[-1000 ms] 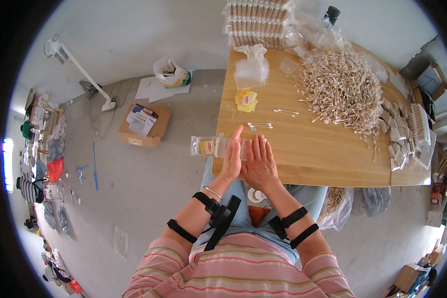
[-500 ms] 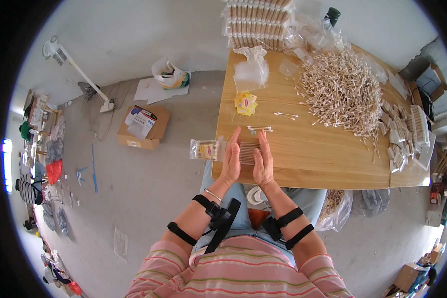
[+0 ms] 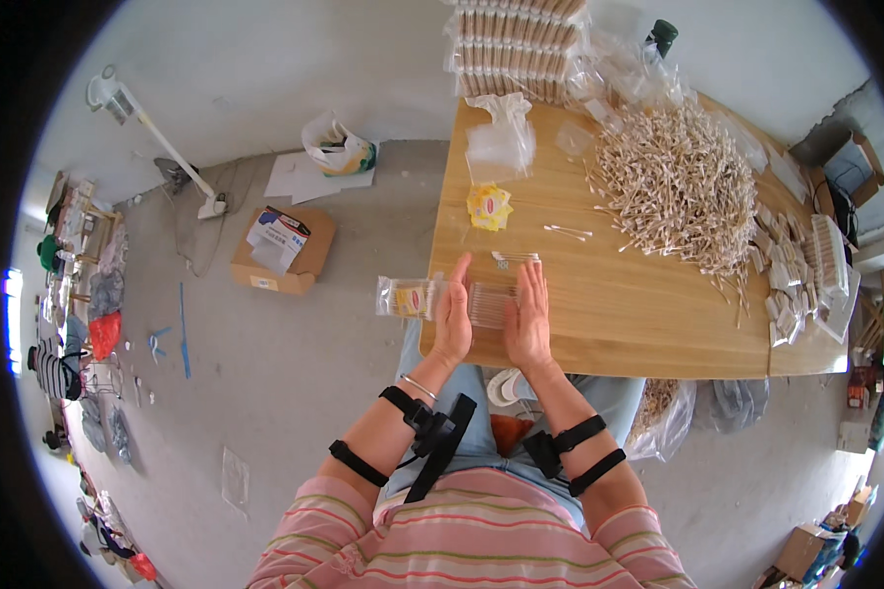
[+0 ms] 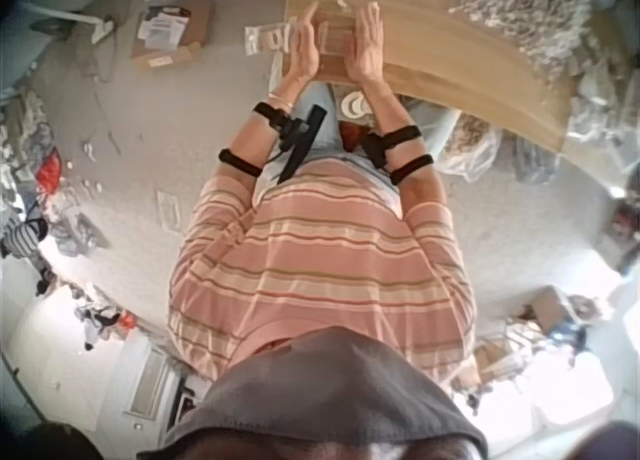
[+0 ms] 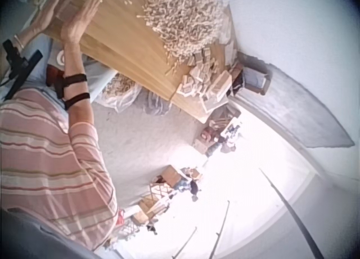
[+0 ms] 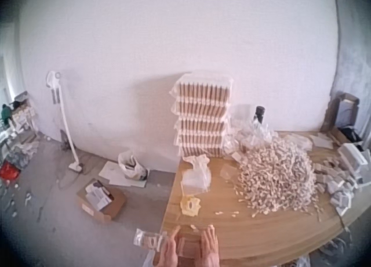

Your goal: Manually aligning bundles of cotton swabs and sliding them into small plastic packaging sleeves.

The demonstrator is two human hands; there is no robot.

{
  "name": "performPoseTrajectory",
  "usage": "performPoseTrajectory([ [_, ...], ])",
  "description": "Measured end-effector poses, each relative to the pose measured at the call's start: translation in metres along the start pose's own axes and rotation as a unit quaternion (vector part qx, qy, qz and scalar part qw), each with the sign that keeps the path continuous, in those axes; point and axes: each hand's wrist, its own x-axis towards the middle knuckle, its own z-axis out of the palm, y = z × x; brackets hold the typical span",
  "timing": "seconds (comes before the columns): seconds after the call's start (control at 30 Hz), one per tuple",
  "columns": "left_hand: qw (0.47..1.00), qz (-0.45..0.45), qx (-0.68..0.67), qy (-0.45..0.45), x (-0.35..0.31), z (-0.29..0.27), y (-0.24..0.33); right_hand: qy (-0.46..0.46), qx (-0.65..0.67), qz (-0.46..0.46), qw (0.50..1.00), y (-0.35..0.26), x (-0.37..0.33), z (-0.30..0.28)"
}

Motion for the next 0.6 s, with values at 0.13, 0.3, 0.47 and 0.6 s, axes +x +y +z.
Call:
performPoseTrajectory([
  [0.13, 1.000, -0.015, 0.003, 0.003, 0.001, -0.001, 0.002, -0.128, -0.198, -0.042, 0.971, -0.004, -0.002, 0.001],
  [0.3, 1.000, -0.010, 0.026, -0.005, 0.002, -0.003, 0.005, -0.112, -0.140, -0.053, 0.982, -0.005, -0.004, 0.001],
  [0.47, 1.000, -0.005, 0.021, -0.004, 0.002, -0.003, 0.004, -0.006, -0.001, 0.010, 1.000, -0.003, 0.006, 0.004],
  [0.6, 0.998, -0.010, 0.055, -0.012, 0.003, -0.006, 0.001, -0.029, 0.078, 0.041, 0.996, -0.006, 0.007, 0.013],
])
